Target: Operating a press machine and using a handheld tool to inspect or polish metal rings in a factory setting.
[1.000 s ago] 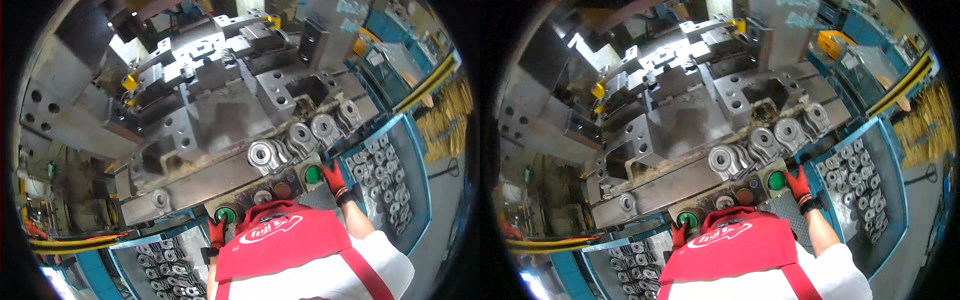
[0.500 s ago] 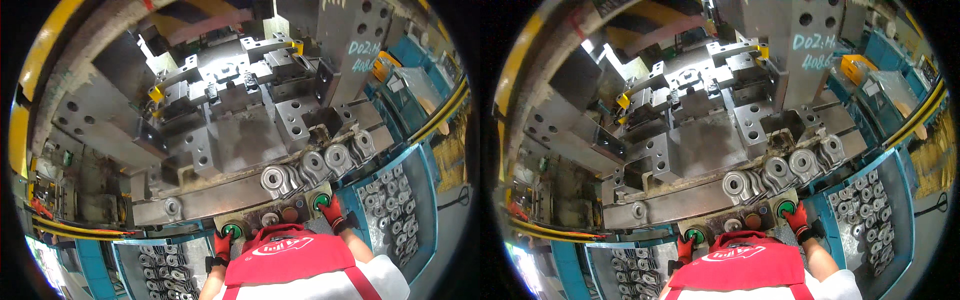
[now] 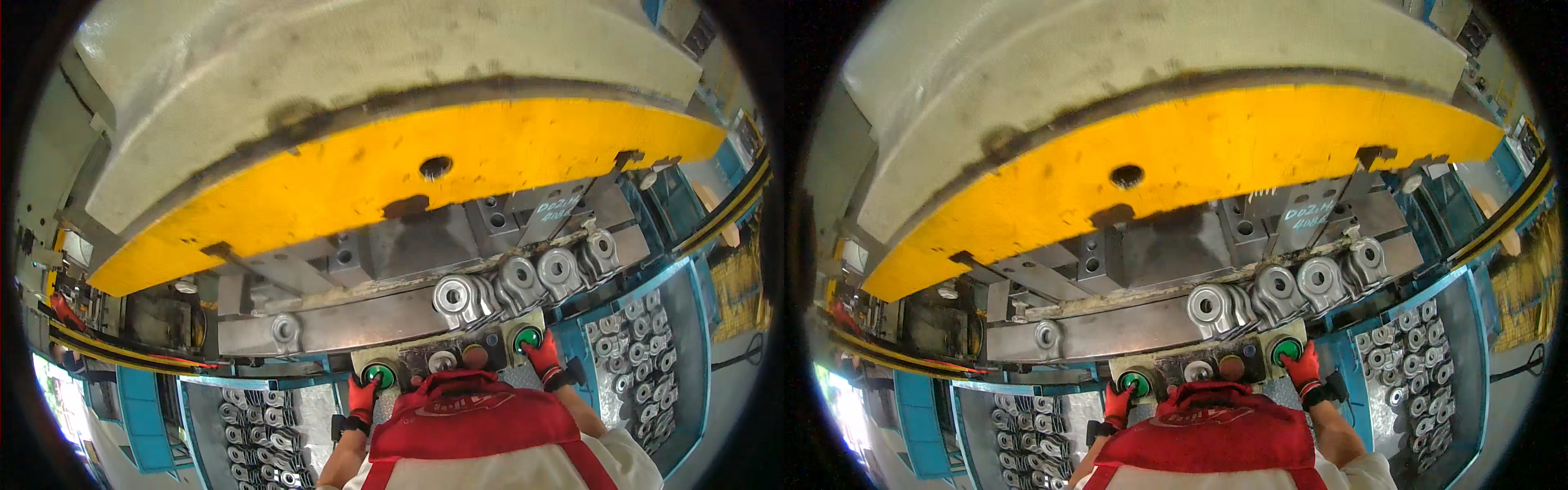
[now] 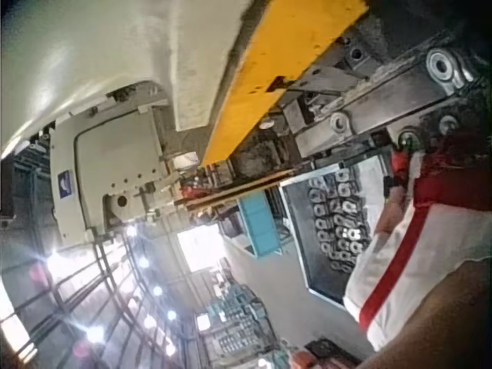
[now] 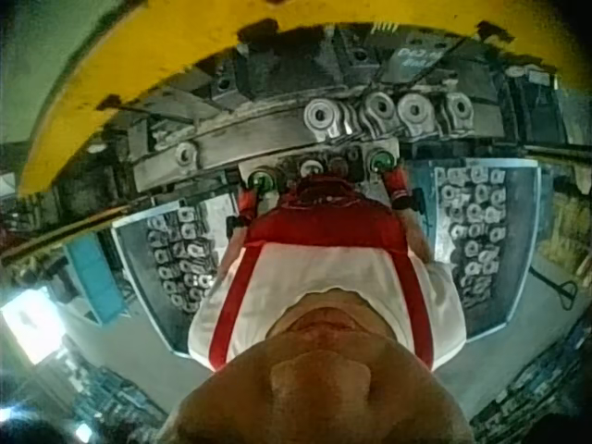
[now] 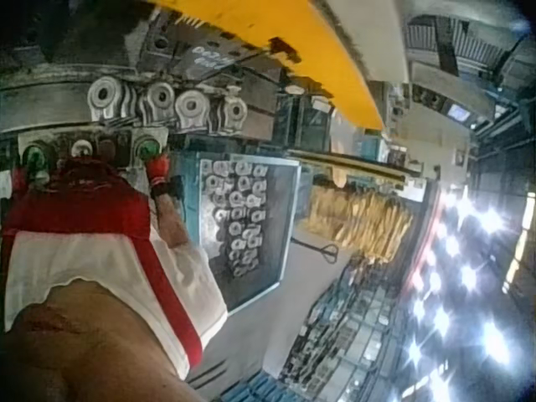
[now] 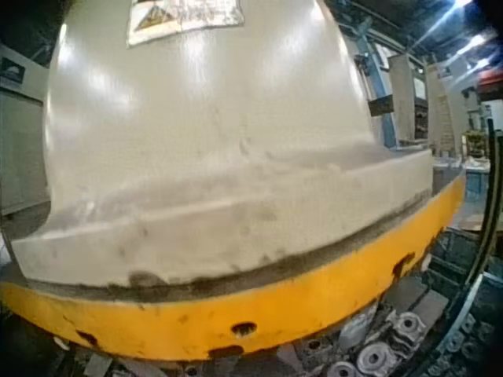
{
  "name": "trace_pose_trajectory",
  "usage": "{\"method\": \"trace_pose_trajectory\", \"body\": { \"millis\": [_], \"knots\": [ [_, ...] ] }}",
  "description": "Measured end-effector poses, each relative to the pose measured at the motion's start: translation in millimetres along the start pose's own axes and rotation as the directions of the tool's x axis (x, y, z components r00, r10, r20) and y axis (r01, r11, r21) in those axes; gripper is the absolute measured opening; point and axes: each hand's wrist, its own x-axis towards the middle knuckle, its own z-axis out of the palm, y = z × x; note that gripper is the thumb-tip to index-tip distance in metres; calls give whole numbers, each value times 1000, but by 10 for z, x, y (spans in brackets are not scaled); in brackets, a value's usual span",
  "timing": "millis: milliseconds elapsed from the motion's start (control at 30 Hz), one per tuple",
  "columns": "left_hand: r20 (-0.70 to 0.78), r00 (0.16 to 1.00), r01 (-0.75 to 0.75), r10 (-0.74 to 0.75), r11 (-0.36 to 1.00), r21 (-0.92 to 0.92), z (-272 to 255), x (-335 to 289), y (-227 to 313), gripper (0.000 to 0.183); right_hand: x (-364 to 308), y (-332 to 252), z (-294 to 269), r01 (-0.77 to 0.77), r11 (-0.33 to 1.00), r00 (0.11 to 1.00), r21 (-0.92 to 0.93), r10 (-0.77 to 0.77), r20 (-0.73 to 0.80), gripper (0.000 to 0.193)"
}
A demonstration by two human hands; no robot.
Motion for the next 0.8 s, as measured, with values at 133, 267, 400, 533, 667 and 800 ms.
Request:
{"method": "trace_pose_trajectory", "body": {
  "millis": [133,267,400,533,667,800],
  "knots": [
    [11,1000,-6,7,999,-54,-35,-146,224,77,12,85,39,20,999,1000,29,-20,-5,94],
    [-56,998,4,-3,1000,19,-15,-29,-31,82,-17,-16,-13,25,1000,1000,6,-25,11,94],
    [160,987,-91,32,921,378,-233,-82,326,84,-30,-1,-53,14,1000,1000,-10,-14,27,94],
    [376,923,-321,85,711,626,-451,-477,1708,60,-6,-59,-74,-3,999,998,-54,6,58,96],
    [380,771,-580,511,809,90,-255,-607,3111,49,115,121,1,-1,1000,996,18,0,87,97],
    [63,427,-904,902,424,49,186,-144,4110,53,55,-39,-97,29,994,993,102,-40,111,98]
  ]
}}
